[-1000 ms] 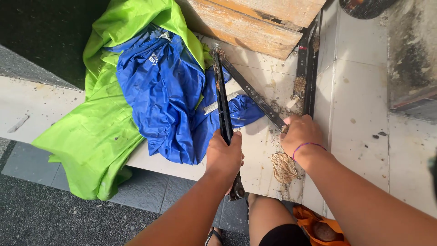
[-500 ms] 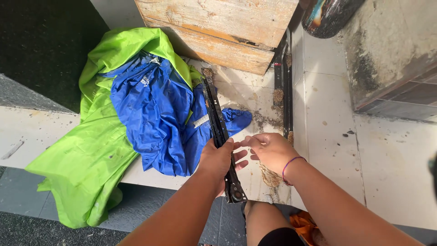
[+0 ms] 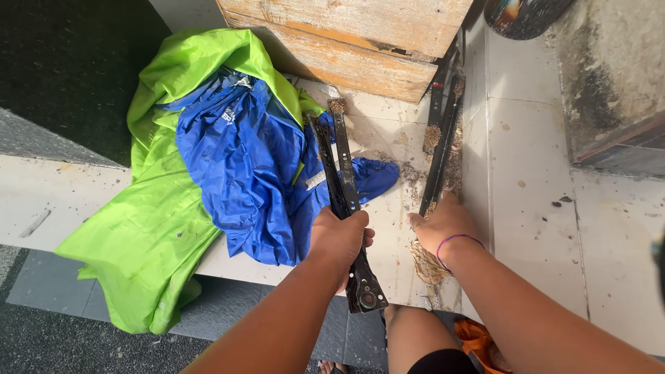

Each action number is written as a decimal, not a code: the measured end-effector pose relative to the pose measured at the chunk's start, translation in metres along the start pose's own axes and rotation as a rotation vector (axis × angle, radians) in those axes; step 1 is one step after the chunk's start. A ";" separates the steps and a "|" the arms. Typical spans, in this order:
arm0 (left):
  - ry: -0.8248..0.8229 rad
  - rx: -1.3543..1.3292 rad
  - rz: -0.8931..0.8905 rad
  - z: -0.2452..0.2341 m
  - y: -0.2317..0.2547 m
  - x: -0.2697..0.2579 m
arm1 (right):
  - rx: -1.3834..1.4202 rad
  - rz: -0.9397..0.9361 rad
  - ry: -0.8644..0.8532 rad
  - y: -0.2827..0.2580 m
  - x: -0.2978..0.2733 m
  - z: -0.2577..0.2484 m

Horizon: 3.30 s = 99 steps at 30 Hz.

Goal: Moving a small red stool, collecting metal drawer slides, and picking up a woven basket and a piece of concrete in a courtyard.

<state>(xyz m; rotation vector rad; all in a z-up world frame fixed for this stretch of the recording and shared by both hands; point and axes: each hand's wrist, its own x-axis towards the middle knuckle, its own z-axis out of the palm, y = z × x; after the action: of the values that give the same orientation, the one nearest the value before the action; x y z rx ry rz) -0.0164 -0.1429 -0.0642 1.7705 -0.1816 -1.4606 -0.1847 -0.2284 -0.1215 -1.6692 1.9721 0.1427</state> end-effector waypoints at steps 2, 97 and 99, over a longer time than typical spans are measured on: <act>-0.003 -0.024 0.038 0.002 0.013 -0.011 | 0.028 0.040 -0.035 0.001 0.001 -0.002; 0.018 -0.490 0.215 -0.093 -0.061 -0.172 | 0.690 -0.693 -0.392 0.001 -0.251 0.019; 0.113 -0.459 0.186 -0.107 -0.059 -0.179 | 0.629 -0.692 -0.521 -0.014 -0.251 0.020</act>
<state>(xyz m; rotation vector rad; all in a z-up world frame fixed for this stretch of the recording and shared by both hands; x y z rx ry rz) -0.0018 0.0512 0.0317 1.4148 0.0465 -1.1546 -0.1443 -0.0023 -0.0181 -1.5632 0.8596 -0.2533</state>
